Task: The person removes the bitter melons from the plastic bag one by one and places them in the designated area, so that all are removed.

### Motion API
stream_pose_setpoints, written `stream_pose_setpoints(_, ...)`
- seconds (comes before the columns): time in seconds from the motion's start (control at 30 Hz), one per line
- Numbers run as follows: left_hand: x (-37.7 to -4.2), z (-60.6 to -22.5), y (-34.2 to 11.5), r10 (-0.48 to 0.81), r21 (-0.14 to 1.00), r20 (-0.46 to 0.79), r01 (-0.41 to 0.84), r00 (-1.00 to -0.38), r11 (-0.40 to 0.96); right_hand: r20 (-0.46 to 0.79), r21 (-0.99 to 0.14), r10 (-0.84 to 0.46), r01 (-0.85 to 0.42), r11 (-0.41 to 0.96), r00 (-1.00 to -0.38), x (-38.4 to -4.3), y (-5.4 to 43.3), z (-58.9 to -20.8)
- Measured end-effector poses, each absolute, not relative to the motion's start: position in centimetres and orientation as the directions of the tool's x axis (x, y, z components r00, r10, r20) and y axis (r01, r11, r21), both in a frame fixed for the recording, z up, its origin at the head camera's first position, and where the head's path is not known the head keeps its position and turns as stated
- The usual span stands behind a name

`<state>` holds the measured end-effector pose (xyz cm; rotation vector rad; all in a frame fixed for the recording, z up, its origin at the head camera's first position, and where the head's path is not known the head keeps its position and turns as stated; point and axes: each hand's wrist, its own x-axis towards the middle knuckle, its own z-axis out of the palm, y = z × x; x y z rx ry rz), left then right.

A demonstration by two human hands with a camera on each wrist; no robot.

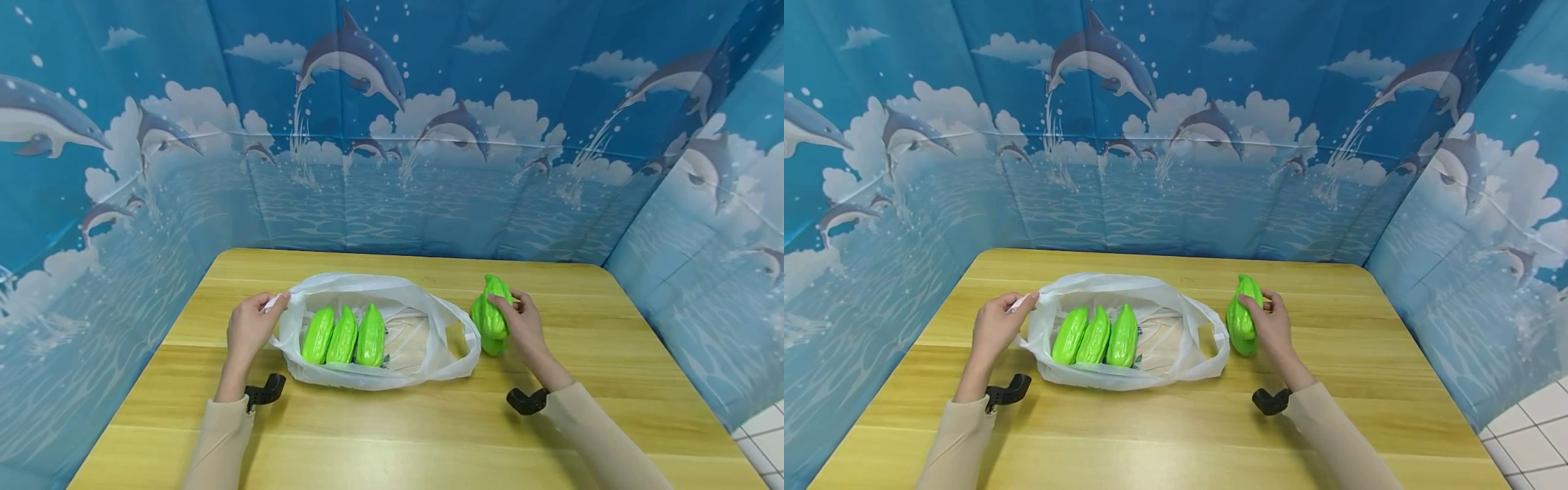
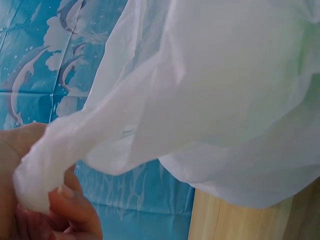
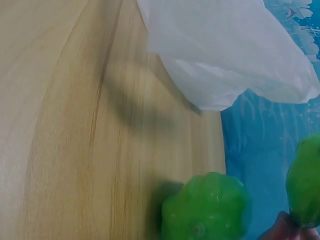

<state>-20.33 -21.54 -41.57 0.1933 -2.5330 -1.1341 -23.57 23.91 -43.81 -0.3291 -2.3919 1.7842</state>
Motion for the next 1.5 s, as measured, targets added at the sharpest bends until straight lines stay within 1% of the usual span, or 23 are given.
stream_pose_setpoints(0.2,-20.4,-41.7,-21.5,-0.265,0.741,0.268,0.023,-0.926,0.671,0.006,-0.952,0.263,0.075,0.297,-0.965,-24.4,25.2,-45.2)
stream_pose_setpoints(0.3,-20.4,-41.7,-21.5,-0.264,0.743,0.265,0.022,-0.927,0.668,-0.004,-0.949,0.274,0.09,0.303,-0.962,-24.8,25.8,-45.8)
stream_pose_setpoints(0.53,-20.4,-41.8,-21.4,-0.261,0.741,0.265,0.023,-0.928,0.671,-0.026,-0.943,0.282,0.117,0.311,-0.959,-24.6,25.9,-45.6)
stream_pose_setpoints(0.8,-20.5,-41.7,-21.4,-0.269,0.742,0.264,0.016,-0.926,0.67,-0.015,-0.917,0.359,0.156,0.367,-0.933,-27.6,28.3,-50.2)
stream_pose_setpoints(0.93,-20.4,-41.7,-21.4,-0.271,0.742,0.262,0.014,-0.926,0.67,-0.01,-0.902,0.361,0.164,0.399,-0.932,-28.2,29.1,-51.3)
stream_pose_setpoints(1.33,-20.3,-41.7,-21.5,-0.263,0.736,0.274,0.026,-0.925,0.676,-0.013,-0.912,0.344,0.152,0.38,-0.939,-26.8,28.8,-49.8)
stream_pose_setpoints(1.5,-20.4,-41.7,-21.5,-0.261,0.734,0.271,0.023,-0.926,0.679,-0.052,-0.917,0.333,0.177,0.357,-0.942,-25.3,27.8,-47.4)
